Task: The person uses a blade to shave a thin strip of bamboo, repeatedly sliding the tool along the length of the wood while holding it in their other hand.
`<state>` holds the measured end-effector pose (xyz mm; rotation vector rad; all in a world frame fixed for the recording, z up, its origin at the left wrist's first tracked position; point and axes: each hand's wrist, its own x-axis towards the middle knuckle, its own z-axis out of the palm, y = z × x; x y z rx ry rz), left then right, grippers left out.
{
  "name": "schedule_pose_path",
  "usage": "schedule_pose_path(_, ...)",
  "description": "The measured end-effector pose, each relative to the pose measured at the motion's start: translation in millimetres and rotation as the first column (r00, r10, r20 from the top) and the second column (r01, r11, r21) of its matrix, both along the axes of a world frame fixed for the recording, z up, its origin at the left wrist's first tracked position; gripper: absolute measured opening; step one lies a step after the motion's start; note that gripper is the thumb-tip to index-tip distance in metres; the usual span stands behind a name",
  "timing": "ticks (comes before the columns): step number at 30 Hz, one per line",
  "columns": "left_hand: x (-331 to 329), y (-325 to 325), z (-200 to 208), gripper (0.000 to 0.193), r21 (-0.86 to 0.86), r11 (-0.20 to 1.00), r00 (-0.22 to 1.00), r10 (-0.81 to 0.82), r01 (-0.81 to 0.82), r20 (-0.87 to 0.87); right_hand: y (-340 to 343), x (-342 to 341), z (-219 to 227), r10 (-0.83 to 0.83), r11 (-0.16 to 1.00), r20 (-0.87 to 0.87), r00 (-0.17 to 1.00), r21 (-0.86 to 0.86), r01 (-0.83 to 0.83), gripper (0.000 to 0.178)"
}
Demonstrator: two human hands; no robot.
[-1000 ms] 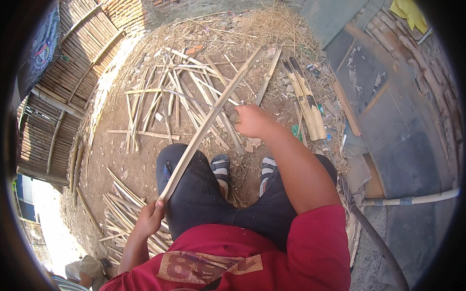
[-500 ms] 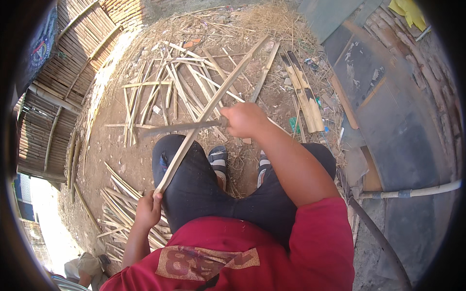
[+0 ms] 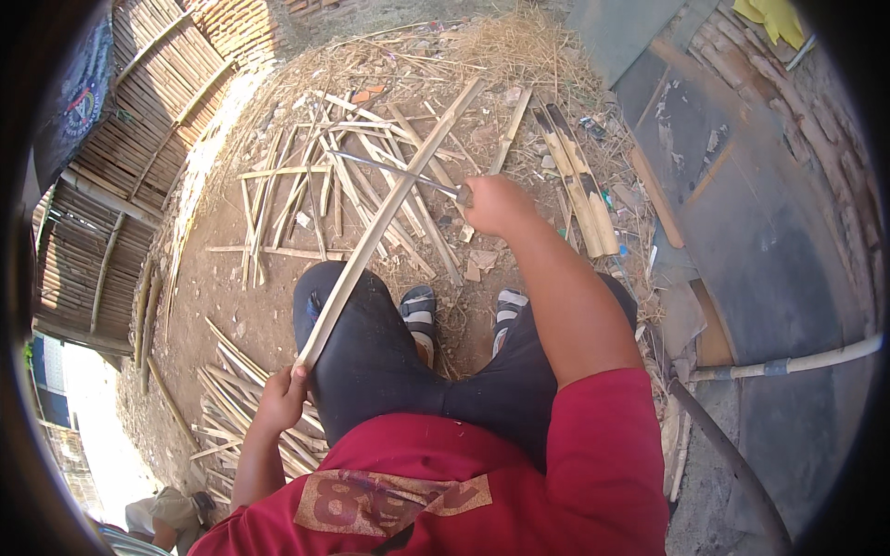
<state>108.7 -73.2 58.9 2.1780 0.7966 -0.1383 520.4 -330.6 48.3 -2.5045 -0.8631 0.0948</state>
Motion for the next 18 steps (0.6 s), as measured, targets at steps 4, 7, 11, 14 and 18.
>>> schedule_pose_path(4,-9.4,6.4,2.0,0.060,-0.171,0.984,0.999,0.043,-0.046,-0.018,32.8,-45.1,22.9,0.240,0.970,0.090,0.967,-0.069,-0.234,0.040)
schedule_pose_path(7,-14.4,-2.9,-7.4,0.059,0.048,0.999,0.995,-0.020,0.016,0.094,42.5,-56.1,32.8,0.298,0.940,0.009,0.955,-0.175,-0.292,0.045)
schedule_pose_path(11,-0.5,-5.0,0.0,0.058,0.088,0.996,1.000,-0.019,0.017,0.023,1.0,9.2,14.7,-0.097,0.995,0.028,0.995,0.032,0.096,0.037)
schedule_pose_path(14,-13.1,5.0,-3.2,0.058,0.022,1.000,1.000,-0.002,0.001,0.021,16.1,-8.7,16.2,0.006,0.999,0.094,0.996,0.032,-0.009,0.039)
schedule_pose_path(18,-12.4,2.7,-1.7,0.059,-0.013,1.000,0.999,-0.016,0.017,0.038,39.4,-51.8,35.1,0.407,0.882,0.116,0.906,-0.309,-0.356,0.042)
